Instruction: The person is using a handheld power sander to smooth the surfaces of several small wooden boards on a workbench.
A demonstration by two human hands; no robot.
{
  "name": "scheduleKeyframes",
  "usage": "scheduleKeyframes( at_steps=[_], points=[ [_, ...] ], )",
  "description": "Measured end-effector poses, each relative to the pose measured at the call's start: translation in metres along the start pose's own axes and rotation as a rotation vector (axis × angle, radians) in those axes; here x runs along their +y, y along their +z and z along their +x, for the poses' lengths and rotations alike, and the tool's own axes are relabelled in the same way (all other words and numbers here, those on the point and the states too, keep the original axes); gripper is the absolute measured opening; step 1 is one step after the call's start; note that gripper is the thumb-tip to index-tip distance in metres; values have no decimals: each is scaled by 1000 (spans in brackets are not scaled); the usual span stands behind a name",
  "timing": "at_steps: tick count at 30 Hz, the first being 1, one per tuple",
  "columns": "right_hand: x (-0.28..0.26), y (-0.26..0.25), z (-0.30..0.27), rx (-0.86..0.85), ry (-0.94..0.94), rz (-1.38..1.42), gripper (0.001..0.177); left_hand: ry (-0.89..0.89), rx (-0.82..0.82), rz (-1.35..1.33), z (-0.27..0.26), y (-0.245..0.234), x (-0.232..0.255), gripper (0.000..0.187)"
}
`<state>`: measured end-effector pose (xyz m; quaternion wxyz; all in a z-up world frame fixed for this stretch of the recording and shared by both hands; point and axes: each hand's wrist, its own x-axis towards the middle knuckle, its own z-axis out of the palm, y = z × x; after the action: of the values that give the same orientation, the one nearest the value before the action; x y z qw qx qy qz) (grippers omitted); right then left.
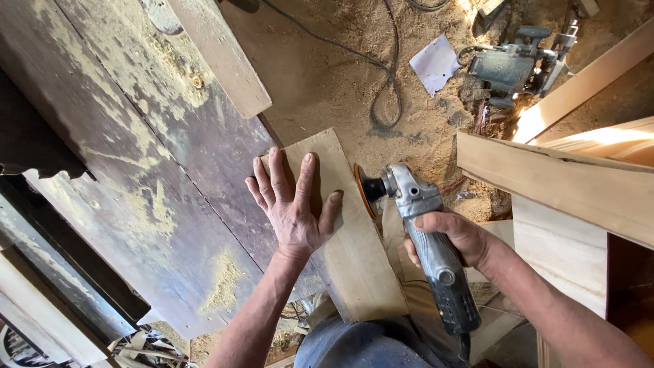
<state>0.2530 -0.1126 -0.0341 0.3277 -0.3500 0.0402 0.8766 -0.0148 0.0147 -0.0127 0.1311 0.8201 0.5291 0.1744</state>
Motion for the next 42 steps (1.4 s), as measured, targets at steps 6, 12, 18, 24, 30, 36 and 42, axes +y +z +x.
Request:
scheduleKeyframes(
  at_steps=[6, 12, 18, 24, 30, 36, 42],
  points=[
    [-92, 42, 34, -120, -43, -94, 43, 21, 18, -29, 3, -3, 1, 73],
    [-113, 25, 53, -211, -38, -93, 43, 45, 25, -27, 6, -1, -2, 73],
    [-22, -17, 9, -178, 110, 41, 50, 90, 77, -21, 5, 0, -4, 73],
    [103, -57, -80, -99, 264, 201, 46, 38, 81, -3, -1, -1, 6, 69],
    [228, -86, -149, 155, 338, 328, 45, -136, 33, -17, -7, -4, 19, 72],
    [229, -32, -160, 464, 54, 210, 39, -126, 61, -33, -9, -4, 16, 65],
    [191, 2, -135, 600, 21, 62, 35, -130, 113, -25, -7, -5, 12, 54]
  ],
)
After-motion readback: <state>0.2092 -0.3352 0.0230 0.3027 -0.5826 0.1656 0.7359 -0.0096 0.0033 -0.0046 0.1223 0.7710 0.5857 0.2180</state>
